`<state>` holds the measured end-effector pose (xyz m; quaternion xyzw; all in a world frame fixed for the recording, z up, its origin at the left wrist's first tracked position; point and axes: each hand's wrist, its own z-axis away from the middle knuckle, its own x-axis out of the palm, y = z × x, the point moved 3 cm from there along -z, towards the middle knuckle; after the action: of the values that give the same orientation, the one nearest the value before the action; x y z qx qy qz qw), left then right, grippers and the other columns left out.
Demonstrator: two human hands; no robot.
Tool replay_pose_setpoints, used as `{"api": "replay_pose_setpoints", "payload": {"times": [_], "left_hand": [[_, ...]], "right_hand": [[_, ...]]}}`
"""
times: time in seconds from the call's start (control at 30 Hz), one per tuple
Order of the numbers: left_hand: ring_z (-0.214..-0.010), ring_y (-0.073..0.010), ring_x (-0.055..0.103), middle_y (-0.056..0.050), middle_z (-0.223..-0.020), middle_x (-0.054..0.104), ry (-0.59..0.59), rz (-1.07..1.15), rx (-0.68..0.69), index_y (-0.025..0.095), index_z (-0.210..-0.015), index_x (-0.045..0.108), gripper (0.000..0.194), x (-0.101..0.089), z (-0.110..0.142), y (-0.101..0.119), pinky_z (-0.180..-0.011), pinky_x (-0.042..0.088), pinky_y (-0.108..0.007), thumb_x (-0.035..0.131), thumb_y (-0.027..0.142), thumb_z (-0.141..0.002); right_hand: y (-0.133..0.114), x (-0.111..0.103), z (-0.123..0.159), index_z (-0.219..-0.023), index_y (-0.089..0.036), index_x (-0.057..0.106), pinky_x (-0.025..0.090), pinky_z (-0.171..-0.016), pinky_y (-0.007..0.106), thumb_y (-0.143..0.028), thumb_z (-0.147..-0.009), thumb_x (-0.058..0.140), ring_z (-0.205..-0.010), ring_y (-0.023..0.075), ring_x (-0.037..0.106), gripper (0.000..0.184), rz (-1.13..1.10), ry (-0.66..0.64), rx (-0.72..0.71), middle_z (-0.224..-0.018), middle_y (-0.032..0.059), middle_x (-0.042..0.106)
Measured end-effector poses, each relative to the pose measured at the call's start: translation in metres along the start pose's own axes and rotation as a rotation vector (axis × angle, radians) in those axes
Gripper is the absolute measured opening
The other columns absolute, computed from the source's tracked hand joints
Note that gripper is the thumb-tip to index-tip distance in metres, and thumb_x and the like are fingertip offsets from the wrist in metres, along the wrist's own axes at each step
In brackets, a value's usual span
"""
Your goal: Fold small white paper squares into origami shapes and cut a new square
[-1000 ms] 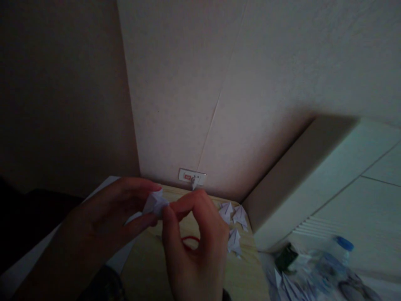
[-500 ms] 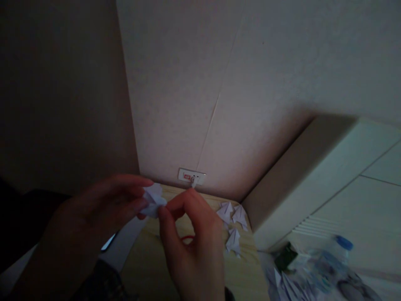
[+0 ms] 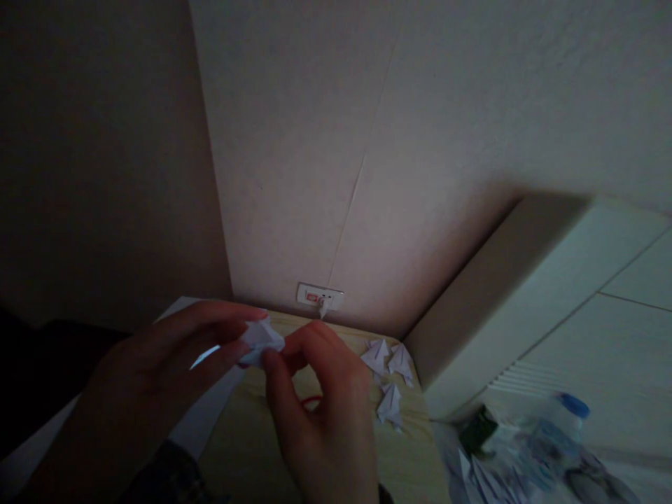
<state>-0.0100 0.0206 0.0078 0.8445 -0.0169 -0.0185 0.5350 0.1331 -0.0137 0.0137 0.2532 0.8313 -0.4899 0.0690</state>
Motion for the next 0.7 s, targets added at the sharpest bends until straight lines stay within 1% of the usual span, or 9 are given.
{"api": "replay_pose_setpoints", "payload": {"times": [0.1, 0.17, 0.23, 0.3, 0.4, 0.47, 0.53, 0.6, 0.7], "left_hand": [[-0.072, -0.0088, 0.069, 0.014, -0.075, 0.075, -0.029, -0.008, 0.033, 0.040, -0.088, 0.076, 0.023, -0.0037, -0.0017, -0.0021, -0.070, 0.052, -0.014, 0.070, 0.019, -0.079], [-0.073, -0.0087, 0.069, 0.014, -0.077, 0.076, -0.061, -0.075, 0.076, 0.041, -0.089, 0.075, 0.025, -0.0063, -0.0033, -0.0031, -0.071, 0.052, -0.013, 0.071, 0.019, -0.079], [-0.072, -0.0100, 0.069, 0.012, -0.079, 0.077, -0.112, -0.144, 0.117, 0.039, -0.090, 0.076, 0.021, -0.0075, -0.0048, -0.0033, -0.069, 0.053, -0.014, 0.072, 0.020, -0.080], [-0.070, -0.0109, 0.069, 0.010, -0.077, 0.077, -0.140, -0.183, 0.149, 0.037, -0.086, 0.076, 0.017, -0.0080, -0.0055, -0.0028, -0.068, 0.054, -0.016, 0.072, 0.022, -0.081], [-0.073, -0.0100, 0.069, 0.010, -0.081, 0.077, -0.130, -0.188, 0.184, 0.039, -0.087, 0.077, 0.019, -0.0086, -0.0045, -0.0015, -0.074, 0.054, -0.016, 0.070, 0.021, -0.083], [-0.077, -0.0094, 0.070, 0.011, -0.086, 0.078, -0.129, -0.149, 0.183, 0.042, -0.093, 0.077, 0.020, -0.0089, -0.0030, -0.0014, -0.074, 0.054, -0.014, 0.070, 0.024, -0.084], [-0.074, -0.0085, 0.069, 0.012, -0.086, 0.077, -0.174, -0.105, 0.163, 0.044, -0.101, 0.075, 0.026, -0.0081, -0.0017, -0.0021, -0.070, 0.053, -0.012, 0.077, 0.028, -0.080], [-0.071, -0.0072, 0.068, 0.013, -0.083, 0.075, -0.205, -0.114, 0.136, 0.047, -0.106, 0.073, 0.038, -0.0072, -0.0014, -0.0028, -0.068, 0.053, -0.010, 0.079, 0.024, -0.077], [-0.070, -0.0064, 0.067, 0.013, -0.079, 0.074, -0.207, -0.102, 0.125, 0.046, -0.104, 0.072, 0.039, -0.0058, -0.0023, -0.0019, -0.069, 0.053, -0.008, 0.078, 0.019, -0.076]], "right_hand": [[0.0002, 0.0006, 0.0008, -0.067, -0.020, 0.061, 0.042, -0.048, 0.017, -0.023, -0.086, 0.061, -0.063, 0.0122, 0.060, 0.019, 0.007, -0.034, 0.002, -0.065, -0.0005, 0.064], [0.0002, 0.0010, 0.0008, -0.067, -0.020, 0.062, 0.042, -0.050, 0.017, -0.025, -0.087, 0.062, -0.064, 0.0118, 0.060, 0.020, 0.005, -0.067, -0.004, -0.066, -0.0011, 0.064], [0.0000, 0.0010, 0.0002, -0.068, -0.020, 0.064, 0.042, -0.050, 0.016, -0.026, -0.088, 0.062, -0.064, 0.0111, 0.060, 0.021, -0.006, -0.081, -0.016, -0.066, -0.0019, 0.064], [-0.0002, 0.0007, -0.0010, -0.067, -0.020, 0.063, 0.042, -0.052, 0.016, -0.025, -0.089, 0.061, -0.062, 0.0097, 0.059, 0.022, -0.014, -0.075, -0.036, -0.064, -0.0033, 0.063], [-0.0005, 0.0007, -0.0021, -0.064, -0.020, 0.060, 0.043, -0.055, 0.017, -0.022, -0.091, 0.057, -0.060, 0.0088, 0.057, 0.026, -0.013, -0.051, -0.060, -0.062, -0.0043, 0.062], [-0.0004, 0.0012, -0.0019, -0.063, -0.019, 0.059, 0.042, -0.055, 0.018, -0.023, -0.091, 0.057, -0.060, 0.0095, 0.056, 0.028, -0.023, -0.039, -0.052, -0.061, -0.0039, 0.061], [-0.0007, 0.0020, -0.0013, -0.063, -0.019, 0.059, 0.042, -0.053, 0.019, -0.024, -0.090, 0.057, -0.059, 0.0098, 0.056, 0.028, -0.048, -0.031, -0.039, -0.060, -0.0037, 0.061], [-0.0016, 0.0020, -0.0007, -0.063, -0.020, 0.060, 0.041, -0.053, 0.019, -0.024, -0.090, 0.057, -0.058, 0.0096, 0.055, 0.028, -0.075, -0.019, -0.041, -0.060, -0.0042, 0.060], [-0.0024, 0.0006, -0.0004, -0.063, -0.020, 0.059, 0.042, -0.053, 0.019, -0.025, -0.091, 0.056, -0.059, 0.0099, 0.054, 0.028, -0.082, -0.021, -0.034, -0.060, -0.0042, 0.058]]}}
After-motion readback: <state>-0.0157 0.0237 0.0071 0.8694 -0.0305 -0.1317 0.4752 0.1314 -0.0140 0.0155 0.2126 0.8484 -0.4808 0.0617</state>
